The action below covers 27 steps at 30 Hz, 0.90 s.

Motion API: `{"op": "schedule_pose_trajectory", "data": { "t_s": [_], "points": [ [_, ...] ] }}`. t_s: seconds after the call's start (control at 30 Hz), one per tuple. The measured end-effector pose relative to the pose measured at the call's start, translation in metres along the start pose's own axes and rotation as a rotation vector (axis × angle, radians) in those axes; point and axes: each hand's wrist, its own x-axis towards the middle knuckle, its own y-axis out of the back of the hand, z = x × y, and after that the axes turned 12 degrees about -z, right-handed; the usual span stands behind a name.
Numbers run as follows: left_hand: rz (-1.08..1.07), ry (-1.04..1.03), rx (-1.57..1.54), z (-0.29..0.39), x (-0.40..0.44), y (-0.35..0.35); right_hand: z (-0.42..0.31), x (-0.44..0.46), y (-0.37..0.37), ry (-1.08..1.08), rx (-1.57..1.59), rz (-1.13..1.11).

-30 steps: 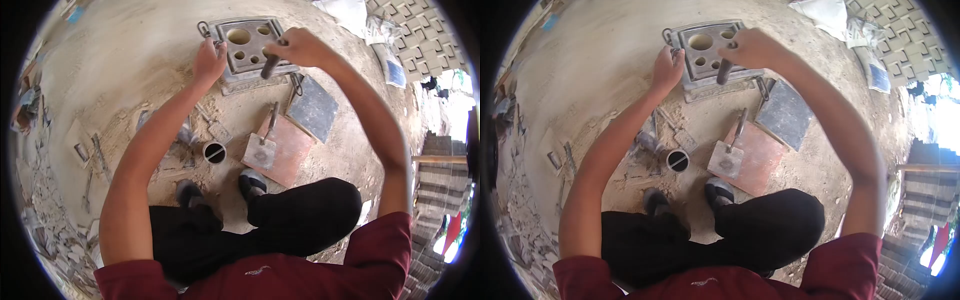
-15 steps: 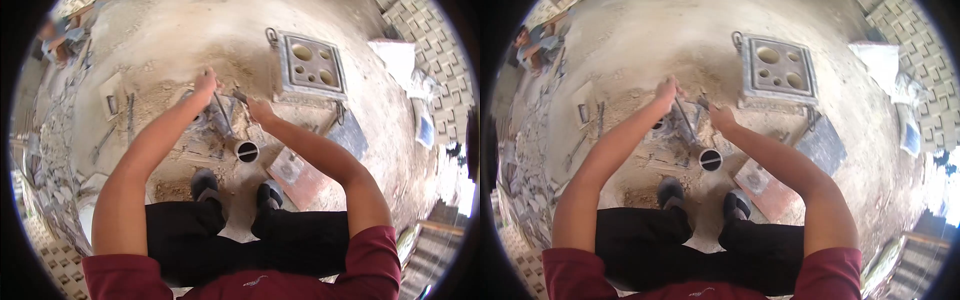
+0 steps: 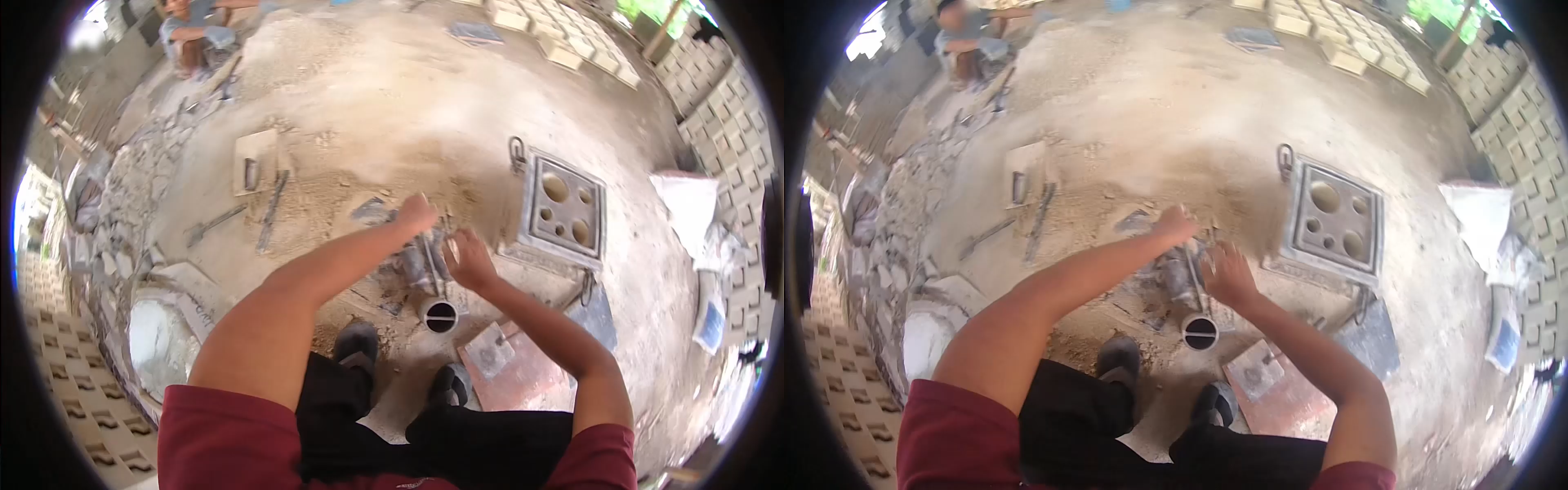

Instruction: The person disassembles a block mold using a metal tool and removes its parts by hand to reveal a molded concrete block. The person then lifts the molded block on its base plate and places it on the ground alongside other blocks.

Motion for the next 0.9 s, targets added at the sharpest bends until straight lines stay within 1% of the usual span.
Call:
{"op": "schedule_pose_trajectory", "data": {
  "t_s": [0.03, 0.07, 0.1, 0.13, 0.17, 0.2, 0.23, 0.27, 0.3, 0.33, 0.37, 0.43, 0.47, 0.57, 0.6, 0.63, 0.7, 0.73, 0.77, 0.8, 0.83, 0.87, 0.9],
  "points": [
    [-0.011, -0.045, -0.090, 0.022, 0.007, 0.006, 0.001, 0.003, 0.024, 0.072, -0.011, 0.099],
    [-0.090, -0.111, -0.186, 0.056, 0.015, -0.006, 0.011, -0.018, 0.051, 0.078, -0.080, 0.185],
    [-0.025, -0.190, -0.088, 0.061, 0.022, 0.000, 0.015, 0.001, 0.069, 0.193, -0.113, 0.256],
    [-0.012, -0.294, -0.008, 0.075, 0.024, -0.017, 0.016, 0.003, 0.098, 0.110, -0.089, 0.369],
    [-0.076, -0.442, -0.063, 0.110, 0.024, -0.044, 0.030, -0.016, 0.128, -0.006, -0.095, 0.495],
    [-0.046, -0.537, -0.105, 0.124, 0.023, -0.026, 0.036, -0.011, 0.133, -0.022, -0.080, 0.507],
    [-0.076, -0.560, -0.114, 0.140, 0.025, -0.035, 0.054, -0.022, 0.139, -0.068, -0.083, 0.533],
    [0.015, -0.697, 0.070, 0.161, 0.024, -0.056, 0.078, -0.044, 0.150, -0.171, -0.164, 0.588],
    [0.162, -0.791, 0.266, 0.166, 0.023, -0.052, 0.097, -0.043, 0.155, -0.217, -0.218, 0.620],
    [0.045, -0.703, 0.265, 0.171, 0.023, -0.051, 0.111, -0.056, 0.163, -0.314, -0.138, 0.601],
    [0.029, -0.716, 0.261, 0.174, 0.021, -0.052, 0.126, -0.069, 0.169, -0.388, -0.127, 0.553],
    [0.171, -0.648, 0.383, 0.169, 0.024, -0.059, 0.141, -0.091, 0.178, -0.434, -0.195, 0.518],
    [0.188, -0.736, 0.403, 0.168, 0.030, -0.059, 0.148, -0.098, 0.182, -0.448, -0.194, 0.519],
    [0.174, -0.745, 0.410, 0.177, 0.035, -0.061, 0.160, -0.111, 0.186, -0.430, -0.241, 0.533],
    [0.098, -0.639, 0.444, 0.181, 0.033, -0.061, 0.164, -0.111, 0.190, -0.505, -0.221, 0.500],
    [0.094, -0.642, 0.448, 0.180, 0.038, -0.065, 0.166, -0.110, 0.194, -0.576, -0.204, 0.465],
    [0.152, -0.674, 0.161, 0.178, 0.048, -0.070, 0.171, -0.110, 0.191, -0.597, -0.187, 0.475],
    [0.203, -0.664, 0.130, 0.174, 0.052, -0.073, 0.175, -0.109, 0.186, -0.656, -0.172, 0.476],
    [0.201, -0.665, 0.132, 0.170, 0.057, -0.076, 0.179, -0.110, 0.183, -0.716, -0.155, 0.478],
    [0.163, -0.595, -0.004, 0.172, 0.053, -0.074, 0.176, -0.111, 0.183, -0.760, -0.013, 0.438],
    [0.127, -0.522, -0.138, 0.175, 0.049, -0.072, 0.173, -0.113, 0.185, -0.761, -0.009, 0.440],
    [-0.073, -0.317, -0.133, 0.173, 0.042, -0.071, 0.170, -0.116, 0.187, -0.831, 0.072, 0.365],
    [-0.077, -0.319, -0.126, 0.171, 0.040, -0.076, 0.170, -0.120, 0.184, -0.900, 0.154, 0.289]
  ]
}}
